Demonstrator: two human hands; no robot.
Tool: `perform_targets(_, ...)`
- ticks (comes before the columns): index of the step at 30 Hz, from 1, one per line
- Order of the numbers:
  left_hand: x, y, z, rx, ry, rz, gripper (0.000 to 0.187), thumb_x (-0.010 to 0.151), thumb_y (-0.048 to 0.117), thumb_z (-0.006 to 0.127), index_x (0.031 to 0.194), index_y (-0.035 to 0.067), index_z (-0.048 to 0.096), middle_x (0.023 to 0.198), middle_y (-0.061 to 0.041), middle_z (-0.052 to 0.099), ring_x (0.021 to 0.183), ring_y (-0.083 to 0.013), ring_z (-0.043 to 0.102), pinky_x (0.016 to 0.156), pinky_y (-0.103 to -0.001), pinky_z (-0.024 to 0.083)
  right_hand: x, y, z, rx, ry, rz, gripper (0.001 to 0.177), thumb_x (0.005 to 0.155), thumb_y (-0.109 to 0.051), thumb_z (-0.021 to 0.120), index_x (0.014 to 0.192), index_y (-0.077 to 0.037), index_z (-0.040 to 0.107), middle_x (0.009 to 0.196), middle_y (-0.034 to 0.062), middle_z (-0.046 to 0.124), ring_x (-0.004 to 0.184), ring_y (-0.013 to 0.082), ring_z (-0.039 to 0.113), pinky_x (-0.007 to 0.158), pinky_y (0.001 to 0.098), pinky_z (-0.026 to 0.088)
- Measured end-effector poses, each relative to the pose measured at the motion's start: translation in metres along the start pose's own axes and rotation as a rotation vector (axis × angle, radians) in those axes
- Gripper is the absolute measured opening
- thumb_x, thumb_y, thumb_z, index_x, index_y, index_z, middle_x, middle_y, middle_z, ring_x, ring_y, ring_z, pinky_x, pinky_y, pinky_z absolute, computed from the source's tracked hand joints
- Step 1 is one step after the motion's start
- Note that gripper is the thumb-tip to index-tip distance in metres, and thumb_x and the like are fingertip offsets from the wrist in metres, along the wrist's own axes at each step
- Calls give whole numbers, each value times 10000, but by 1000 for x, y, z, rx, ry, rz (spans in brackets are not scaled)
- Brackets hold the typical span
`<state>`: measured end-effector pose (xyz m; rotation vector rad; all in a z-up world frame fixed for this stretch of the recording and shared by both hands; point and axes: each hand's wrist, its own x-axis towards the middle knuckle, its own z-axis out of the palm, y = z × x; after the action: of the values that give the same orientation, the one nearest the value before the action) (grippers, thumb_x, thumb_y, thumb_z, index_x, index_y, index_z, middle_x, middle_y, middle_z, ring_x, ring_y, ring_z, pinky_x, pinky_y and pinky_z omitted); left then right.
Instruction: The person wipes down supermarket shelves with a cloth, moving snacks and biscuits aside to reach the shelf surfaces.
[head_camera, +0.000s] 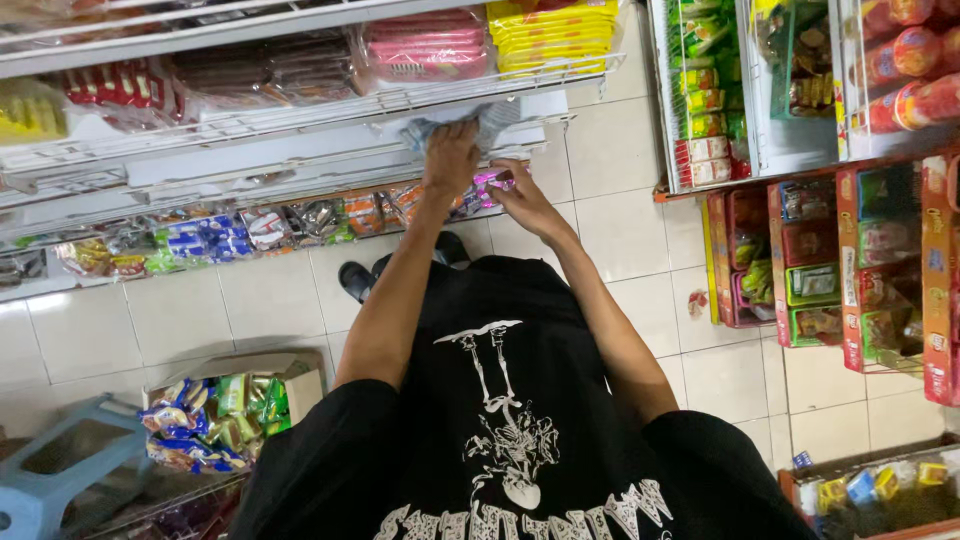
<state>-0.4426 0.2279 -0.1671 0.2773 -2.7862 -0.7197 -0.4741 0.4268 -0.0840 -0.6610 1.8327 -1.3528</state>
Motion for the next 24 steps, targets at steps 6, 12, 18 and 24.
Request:
perform_targets(6,-39,-34,-43,7,18,-78,393,945,200,698,1287,28,608,1259,-169,652,1169,-374,566,1065,-489,431,-3,-10,-2,10,-102,197,489,1008,-255,607,1447,-99,459,1238,113,614,1022,176,674,847,322,514)
perform_targets(12,4,-13,-19,-73,-71,-165,388,938,251,672,1253,30,631,1201,-186,663,1128,-394,615,1032,-496,451,35,3,6,-378,149,-386,575,952,-121,670,1480,-94,444,1399,173,520,1370,325,503,1187,444,422)
perform_targets(18,24,12,-5,-186,-19,-118,466,1004,320,578,1407,98,507,1371,-163,576,1313,-358,513,1138,-528,327,75,0,11,-905,354,-268,852,659,-293,788,1394,-51,431,1395,194,516,1372,391,435,1143,710,-46)
perform_targets(24,-22,29,-61,-115,-122,-266,575,1017,364,565,1530,178,383,1548,-100,444,1504,-271,351,1242,-645,44,107,31,-15,-1097,313,-195,634,829,-456,774,1381,-181,627,1329,237,594,1337,413,473,1253,605,107)
